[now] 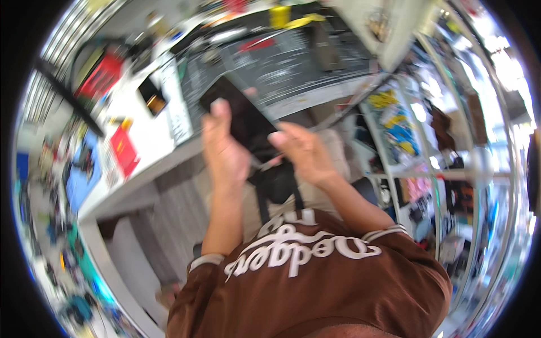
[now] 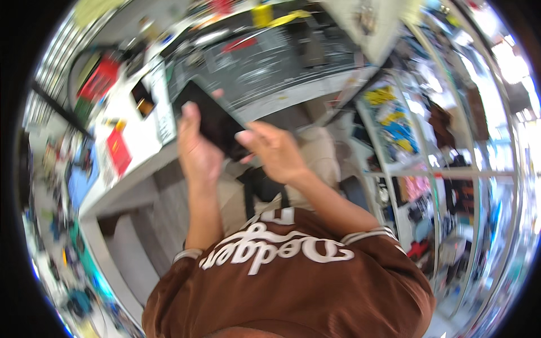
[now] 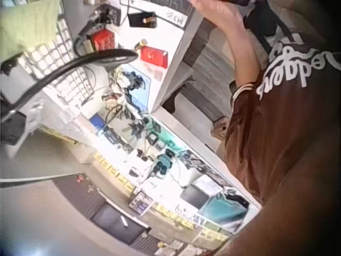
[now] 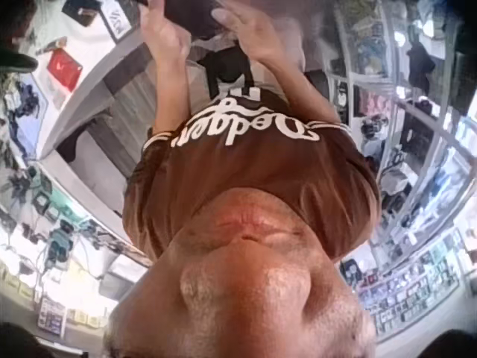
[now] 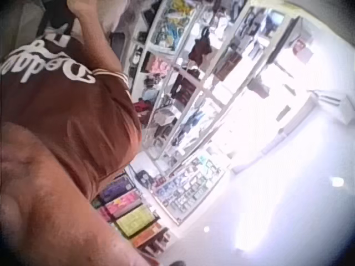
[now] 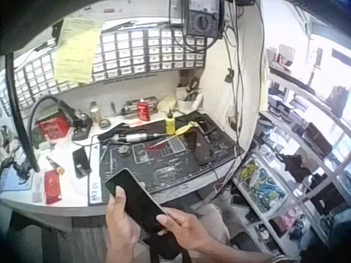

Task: The person applies adhesive from a yellow bottle to the back of a green smartphone and then uses a yellow plastic tool to spread and smooth the adhesive along the edges. The person handles the phone and adhesive bottle directly without additional tools.

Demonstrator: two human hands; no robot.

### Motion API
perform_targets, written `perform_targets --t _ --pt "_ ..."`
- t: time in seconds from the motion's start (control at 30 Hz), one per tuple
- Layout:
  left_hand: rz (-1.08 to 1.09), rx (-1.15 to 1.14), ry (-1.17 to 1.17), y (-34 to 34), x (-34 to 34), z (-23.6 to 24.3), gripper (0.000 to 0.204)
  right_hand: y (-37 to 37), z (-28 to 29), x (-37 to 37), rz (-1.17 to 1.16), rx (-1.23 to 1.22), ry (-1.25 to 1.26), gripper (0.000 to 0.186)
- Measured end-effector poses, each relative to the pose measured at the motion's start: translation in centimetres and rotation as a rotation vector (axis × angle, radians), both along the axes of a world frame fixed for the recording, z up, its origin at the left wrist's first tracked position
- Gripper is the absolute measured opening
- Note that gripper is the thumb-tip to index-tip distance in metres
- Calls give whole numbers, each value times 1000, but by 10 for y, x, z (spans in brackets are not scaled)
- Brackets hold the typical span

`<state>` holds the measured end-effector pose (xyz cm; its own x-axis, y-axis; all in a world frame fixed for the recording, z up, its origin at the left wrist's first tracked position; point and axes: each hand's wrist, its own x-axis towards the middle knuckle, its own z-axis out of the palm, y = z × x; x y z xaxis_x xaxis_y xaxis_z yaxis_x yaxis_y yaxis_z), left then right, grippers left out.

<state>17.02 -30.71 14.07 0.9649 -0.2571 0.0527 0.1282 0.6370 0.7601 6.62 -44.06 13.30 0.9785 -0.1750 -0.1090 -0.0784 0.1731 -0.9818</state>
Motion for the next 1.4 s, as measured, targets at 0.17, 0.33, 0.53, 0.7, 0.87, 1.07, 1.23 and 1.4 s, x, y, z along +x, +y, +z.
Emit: perform_targets --t 0.17,0.33,0.53,0.7,0.87,1.07,1.23,1.4 --pt "283 78 108 -10 -15 2 72 19 -4 5 -166 -753 -563 40" --pt "-111 -472 78 28 7 -1 89 28 11 2 31 -866 -599 56" --pt "-211 -708 57 36 13 27 89 16 7 0 108 214 -113 55" --pt "-255 -710 36 38 16 33 86 21 15 2 196 263 -149 57" --pt "-267 -815 129 36 7 46 87 28 24 0 188 301 -173 61" --pt "-167 -682 -23 38 3 34 91 36 24 -1 236 501 -47 55" --pt "57 -276 -218 36 -10 23 82 39 14 7 135 546 43 35" --pt "-189 -101 -161 68 -37 -12 81 -15 20 28 -39 291 -47 23"
